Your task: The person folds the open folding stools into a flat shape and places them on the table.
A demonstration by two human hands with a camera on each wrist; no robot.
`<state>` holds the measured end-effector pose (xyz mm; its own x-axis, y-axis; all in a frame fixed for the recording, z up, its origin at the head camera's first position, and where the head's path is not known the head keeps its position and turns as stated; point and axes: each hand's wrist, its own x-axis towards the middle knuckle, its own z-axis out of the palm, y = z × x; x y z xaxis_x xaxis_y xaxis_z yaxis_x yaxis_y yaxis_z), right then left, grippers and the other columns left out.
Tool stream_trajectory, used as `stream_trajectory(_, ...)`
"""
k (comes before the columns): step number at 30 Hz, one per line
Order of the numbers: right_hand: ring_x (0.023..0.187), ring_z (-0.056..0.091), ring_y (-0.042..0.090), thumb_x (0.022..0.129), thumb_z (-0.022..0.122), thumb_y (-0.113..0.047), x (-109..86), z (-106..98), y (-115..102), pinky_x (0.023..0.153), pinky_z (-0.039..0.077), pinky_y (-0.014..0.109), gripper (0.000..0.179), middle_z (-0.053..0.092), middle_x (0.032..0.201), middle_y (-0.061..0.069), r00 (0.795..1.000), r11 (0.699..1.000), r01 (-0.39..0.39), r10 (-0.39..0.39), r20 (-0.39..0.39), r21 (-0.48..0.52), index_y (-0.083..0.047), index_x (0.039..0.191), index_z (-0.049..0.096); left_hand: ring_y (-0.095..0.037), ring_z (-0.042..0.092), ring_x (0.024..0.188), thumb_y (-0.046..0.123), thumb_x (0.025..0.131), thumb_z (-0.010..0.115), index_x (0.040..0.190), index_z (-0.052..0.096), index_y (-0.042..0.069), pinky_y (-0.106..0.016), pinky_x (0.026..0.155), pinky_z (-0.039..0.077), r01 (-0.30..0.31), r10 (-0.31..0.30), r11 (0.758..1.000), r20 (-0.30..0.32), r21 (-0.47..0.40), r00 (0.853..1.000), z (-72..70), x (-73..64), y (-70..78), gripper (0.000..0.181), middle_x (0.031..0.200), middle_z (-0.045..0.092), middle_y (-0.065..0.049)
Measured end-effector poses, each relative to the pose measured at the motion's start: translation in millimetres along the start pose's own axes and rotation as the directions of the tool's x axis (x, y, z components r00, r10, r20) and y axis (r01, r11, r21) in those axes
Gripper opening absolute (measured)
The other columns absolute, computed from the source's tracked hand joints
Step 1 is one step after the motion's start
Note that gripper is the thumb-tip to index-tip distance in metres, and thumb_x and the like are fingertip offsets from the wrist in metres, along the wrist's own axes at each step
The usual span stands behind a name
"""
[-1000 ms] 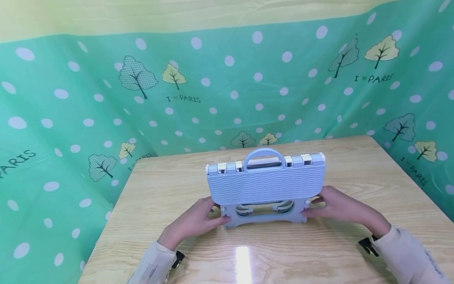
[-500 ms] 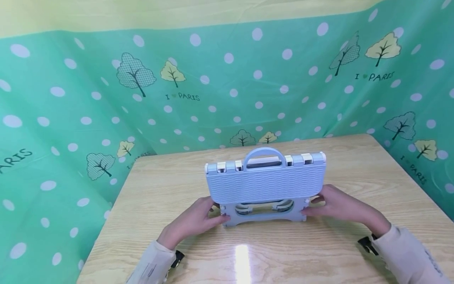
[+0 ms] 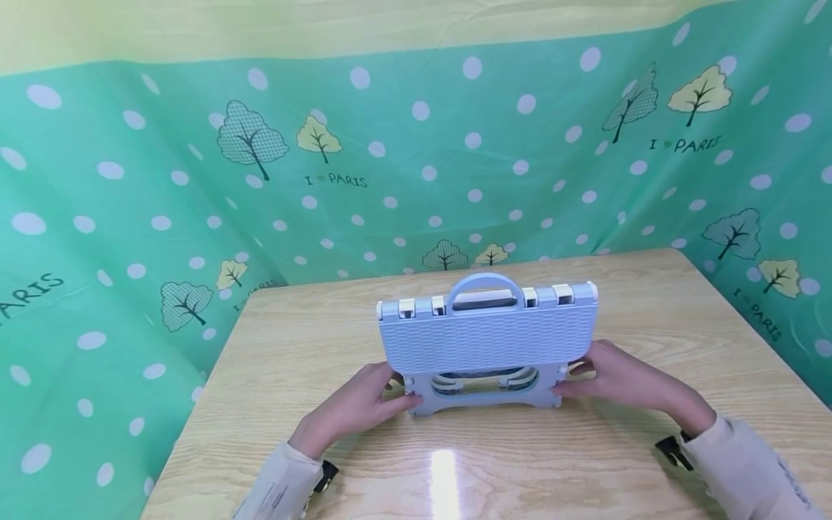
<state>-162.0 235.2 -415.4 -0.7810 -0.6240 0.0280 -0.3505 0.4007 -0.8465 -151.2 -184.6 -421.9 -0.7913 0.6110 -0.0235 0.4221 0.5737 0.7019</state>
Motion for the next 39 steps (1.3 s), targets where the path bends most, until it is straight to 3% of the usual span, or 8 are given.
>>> stream_trajectory(9, 0.117, 0.058, 0.015, 0.088, 0.078, -0.029, 0.7, 0.1, 0.6, 0.085, 0.056, 0.042, 0.076, 0.048, 0.145, 0.017, 1.0, 1.0, 0.022, -0.022, 0.007, -0.001, -0.015, 0.151, 0.038, -0.008, 0.062, 0.106, 0.052, 0.095, 0.061, 0.15, 0.034, 0.041, -0.034, 0.091, 0.053, -0.001, 0.001, 1.0, -0.004, 0.012, 1.0, 0.9, 0.5, -1.0, 0.062, 0.127, 0.062, 0.017)
stream_trajectory(30, 0.116, 0.059, 0.023, 0.087, 0.078, -0.029, -0.1, 1.1, -2.7, 0.085, 0.056, 0.039, 0.077, 0.047, 0.146, 0.017, 1.0, 1.0, -0.02, 0.02, 0.016, -0.005, -0.015, 0.151, 0.037, -0.007, 0.063, 0.104, 0.056, 0.096, 0.056, 0.15, 0.038, 0.035, -0.033, 0.087, 0.054, 0.041, -0.04, 0.998, -0.023, 0.042, 0.999, 3.5, -1.1, 0.2, 0.061, 0.123, 0.065, 0.013)
stream_trajectory(39, 0.114, 0.06, 0.02, 0.087, 0.078, -0.029, -0.1, 0.9, -1.6, 0.084, 0.056, 0.039, 0.076, 0.049, 0.144, 0.016, 1.0, 1.0, -0.01, 0.01, 0.007, -0.017, -0.014, 0.15, 0.038, -0.008, 0.064, 0.103, 0.054, 0.097, 0.057, 0.148, 0.041, 0.033, -0.031, 0.084, 0.055, 0.033, -0.031, 0.999, -0.031, 0.039, 0.999, 3.7, 0.1, -0.2, 0.057, 0.121, 0.066, 0.01)
